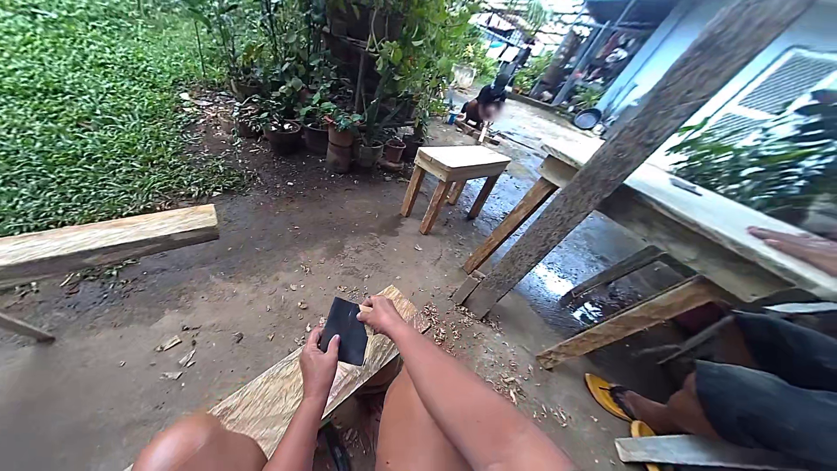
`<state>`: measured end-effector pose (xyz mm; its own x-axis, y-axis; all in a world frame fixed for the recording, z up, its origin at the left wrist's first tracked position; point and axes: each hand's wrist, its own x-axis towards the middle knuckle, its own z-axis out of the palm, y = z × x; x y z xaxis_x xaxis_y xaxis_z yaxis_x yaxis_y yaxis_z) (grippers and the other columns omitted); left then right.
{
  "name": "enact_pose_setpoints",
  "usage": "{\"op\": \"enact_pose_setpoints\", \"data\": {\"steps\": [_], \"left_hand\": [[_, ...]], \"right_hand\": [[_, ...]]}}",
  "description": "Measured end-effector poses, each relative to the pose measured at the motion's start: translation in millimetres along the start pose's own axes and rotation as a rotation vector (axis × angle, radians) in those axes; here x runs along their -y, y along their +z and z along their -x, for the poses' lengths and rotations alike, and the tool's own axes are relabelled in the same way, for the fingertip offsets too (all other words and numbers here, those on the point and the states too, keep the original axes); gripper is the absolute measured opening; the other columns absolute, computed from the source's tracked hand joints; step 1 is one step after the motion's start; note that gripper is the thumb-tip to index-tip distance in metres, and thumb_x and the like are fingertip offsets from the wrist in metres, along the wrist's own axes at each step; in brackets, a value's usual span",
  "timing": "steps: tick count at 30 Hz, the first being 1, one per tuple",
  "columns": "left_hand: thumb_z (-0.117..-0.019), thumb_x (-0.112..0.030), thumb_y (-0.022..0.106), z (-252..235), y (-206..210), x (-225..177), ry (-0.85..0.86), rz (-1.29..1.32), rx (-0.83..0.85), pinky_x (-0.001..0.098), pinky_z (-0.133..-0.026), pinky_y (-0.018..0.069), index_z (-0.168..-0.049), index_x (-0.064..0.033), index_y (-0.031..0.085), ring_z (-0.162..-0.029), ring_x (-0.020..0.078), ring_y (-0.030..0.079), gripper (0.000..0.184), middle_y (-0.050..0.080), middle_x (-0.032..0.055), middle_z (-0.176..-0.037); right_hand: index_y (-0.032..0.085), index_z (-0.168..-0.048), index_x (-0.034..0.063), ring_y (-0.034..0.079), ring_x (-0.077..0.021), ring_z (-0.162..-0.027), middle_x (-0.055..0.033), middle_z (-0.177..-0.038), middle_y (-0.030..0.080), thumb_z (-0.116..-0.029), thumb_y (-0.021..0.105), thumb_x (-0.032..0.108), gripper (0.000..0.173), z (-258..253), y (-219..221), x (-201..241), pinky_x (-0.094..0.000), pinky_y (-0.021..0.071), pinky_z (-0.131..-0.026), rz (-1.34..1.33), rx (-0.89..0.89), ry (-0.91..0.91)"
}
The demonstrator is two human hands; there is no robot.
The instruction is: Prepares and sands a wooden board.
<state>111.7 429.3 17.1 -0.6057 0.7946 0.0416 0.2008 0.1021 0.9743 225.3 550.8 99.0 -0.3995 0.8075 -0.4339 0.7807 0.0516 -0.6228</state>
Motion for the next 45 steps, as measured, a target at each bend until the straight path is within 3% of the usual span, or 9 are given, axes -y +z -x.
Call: {"op": "enact_pose_setpoints", "data": {"steps": [5,13,16,20,23,28,32,35,45], "left_hand": [[-0.0924,-0.008,0.074,-4.1,15.2,22.3,-0.105,-0.028,0.079,0.0472,-0.082,0.0568,-0.113,0.0069,0.067,-0.085,0.0273,0.071,0.026,0.072,0.0206,-0.098],[-0.1041,0.0,0.054,0.6,56.9,5.3,-0.598,0.764,0.027,0.0307,-0.06,0.0617,-0.114,0.0041,0.053,-0.065,0.0174,0.07,0.011,0.067,0.0132,-0.087],[-0.1089,-0.006,0.043,-9.3,60.7,2.6,-0.688,0.951,-0.057,0.0326,-0.065,0.0626,-0.121,0.0005,0.047,-0.072,0.0195,0.071,0.014,0.066,0.0137,-0.095],[-0.1094,-0.008,0.043,-19.8,61.0,-6.5,-0.683,0.895,-0.013,0.0319,-0.066,0.0613,-0.12,-0.0008,0.05,-0.074,0.0178,0.07,0.015,0.067,0.012,-0.093],[-0.1097,-0.012,0.046,-20.8,58.3,-11.8,-0.612,0.775,0.054,0.0325,-0.072,0.0571,-0.12,-0.0007,0.056,-0.084,0.0165,0.068,0.019,0.067,0.0107,-0.099],[-0.1119,-0.021,0.028,-16.7,54.1,20.4,-0.117,0.13,0.148,0.0479,-0.106,0.0477,-0.137,0.0105,0.056,-0.122,0.0325,0.064,0.049,0.067,0.0255,-0.129],[-0.1039,-0.024,0.048,9.1,64.9,83.4,0.209,-0.379,0.203,0.0648,-0.119,0.0295,-0.141,0.009,0.056,-0.141,0.0508,0.046,0.05,0.051,0.0319,-0.148],[-0.1022,-0.05,0.037,22.0,68.9,115.9,0.356,-0.714,0.274,0.0735,-0.118,0.0185,-0.153,0.0025,0.045,-0.148,0.0544,0.032,0.074,0.036,0.03,-0.16],[-0.0973,-0.071,0.024,24.3,70.5,134.7,0.525,-0.856,0.151,0.0726,-0.113,0.0294,-0.15,0.0015,0.05,-0.144,0.0502,0.043,0.094,0.046,0.0265,-0.155]], "right_hand": [[0.061,-0.127,-0.0042,0.061,-0.0383,-0.12,-0.0274,-0.128,0.062,-0.0983,0.064,0.014,0.034,-17.6,-6.2,-7.6,-0.0535,0.0471,-0.102,0.096,0.065,-0.015],[0.049,-0.148,0.0071,0.042,-0.039,-0.142,-0.0203,-0.153,0.045,-0.0938,0.07,0.024,0.06,-18.1,-21.7,-16.1,-0.0573,0.0383,-0.112,0.156,-0.182,-0.067],[0.05,-0.15,0.0122,0.032,-0.0441,-0.148,-0.0221,-0.159,0.039,-0.0848,0.082,0.036,0.076,-24.8,-4.1,-31.9,-0.0662,0.033,-0.113,0.291,0.061,-0.293],[0.031,-0.162,0.0264,0.008,-0.0476,-0.156,-0.017,-0.171,0.016,-0.0808,0.081,0.005,0.097,-13.2,4.6,-27.8,-0.0823,0.0093,-0.112,0.588,0.297,-0.442],[0.048,-0.153,0.0157,0.02,-0.0408,-0.156,-0.0171,-0.163,0.037,-0.0968,0.056,-0.003,0.06,-18.4,0.8,-29.4,-0.0749,0.0026,-0.119,0.659,0.175,-0.561],[0.048,-0.145,-0.0077,0.029,-0.0374,-0.154,-0.0237,-0.161,0.037,-0.1054,0.036,-0.001,0.042,-31.3,-14.8,-35.2,-0.0513,0.0188,-0.127,0.739,0.092,-0.579],[0.043,-0.152,-0.0013,0.035,-0.0426,-0.149,-0.0289,-0.157,0.04,-0.1035,0.04,-0.002,0.048,-40.1,-21.8,-63.8,-0.0539,0.024,-0.124,0.841,0.049,-0.572],[0.043,-0.153,0.0017,0.029,-0.0437,-0.152,-0.0278,-0.16,0.035,-0.1021,0.045,-0.002,0.051,-43.6,-14.2,-98.7,-0.0607,0.0199,-0.123,0.91,0.154,-0.573],[0.045,-0.154,0.0117,0.023,-0.0332,-0.156,-0.0141,-0.165,0.033,-0.1022,0.052,0.007,0.053,-51.1,3.1,-172.1,-0.0654,0.0129,-0.123,0.748,0.11,-0.658]]}}
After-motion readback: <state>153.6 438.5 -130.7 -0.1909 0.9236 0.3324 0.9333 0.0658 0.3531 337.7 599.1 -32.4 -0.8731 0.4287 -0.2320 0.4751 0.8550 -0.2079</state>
